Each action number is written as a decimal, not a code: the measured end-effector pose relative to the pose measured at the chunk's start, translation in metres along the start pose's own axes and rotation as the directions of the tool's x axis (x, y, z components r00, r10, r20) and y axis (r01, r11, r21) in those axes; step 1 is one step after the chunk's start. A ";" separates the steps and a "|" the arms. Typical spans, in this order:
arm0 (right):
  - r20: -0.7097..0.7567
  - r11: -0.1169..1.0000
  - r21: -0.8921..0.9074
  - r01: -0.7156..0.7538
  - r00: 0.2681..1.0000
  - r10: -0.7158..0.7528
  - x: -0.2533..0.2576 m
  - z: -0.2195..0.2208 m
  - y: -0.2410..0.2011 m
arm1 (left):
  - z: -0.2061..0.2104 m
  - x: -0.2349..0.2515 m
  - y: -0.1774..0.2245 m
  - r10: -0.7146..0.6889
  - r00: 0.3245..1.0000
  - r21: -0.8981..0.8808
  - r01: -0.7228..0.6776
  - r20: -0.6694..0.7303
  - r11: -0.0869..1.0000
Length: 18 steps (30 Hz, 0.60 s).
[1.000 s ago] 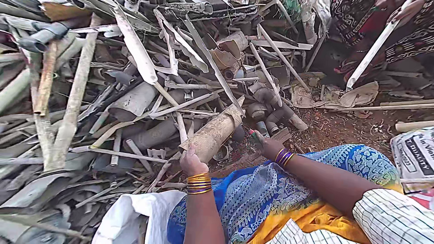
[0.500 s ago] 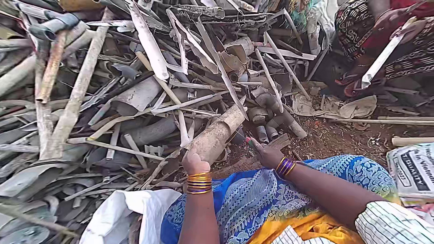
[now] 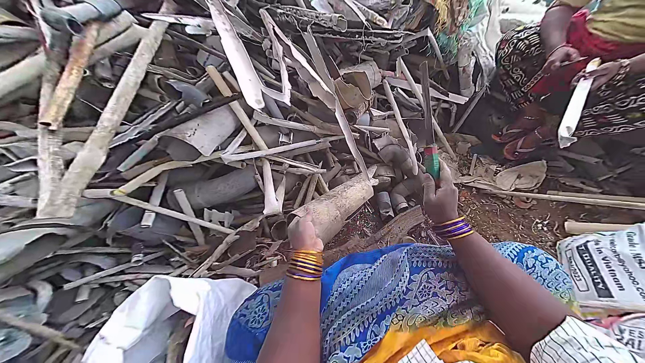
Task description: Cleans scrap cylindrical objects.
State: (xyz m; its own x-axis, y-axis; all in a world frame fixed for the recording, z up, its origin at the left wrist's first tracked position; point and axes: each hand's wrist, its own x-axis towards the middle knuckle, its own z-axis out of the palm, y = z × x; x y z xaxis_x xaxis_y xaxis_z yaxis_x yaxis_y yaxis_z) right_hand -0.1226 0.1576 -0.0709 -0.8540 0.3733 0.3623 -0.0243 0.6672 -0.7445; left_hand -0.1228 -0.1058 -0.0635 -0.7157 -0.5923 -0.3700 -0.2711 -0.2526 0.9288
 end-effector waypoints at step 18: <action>0.702 0.877 -0.395 -0.274 0.526 0.481 -0.016 0.022 0.033 | 0.047 -0.018 -0.026 -0.019 0.912 0.416 -0.168 0.410 0.894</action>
State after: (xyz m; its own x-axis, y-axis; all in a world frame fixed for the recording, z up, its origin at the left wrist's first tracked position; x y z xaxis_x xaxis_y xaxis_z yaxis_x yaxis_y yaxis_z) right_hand -0.1211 0.1597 -0.1131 -0.8256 0.0648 -0.5605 0.4181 0.7372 -0.5307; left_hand -0.1330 -0.0525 -0.0801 -0.9111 -0.2220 -0.3473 -0.3901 0.1922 0.9005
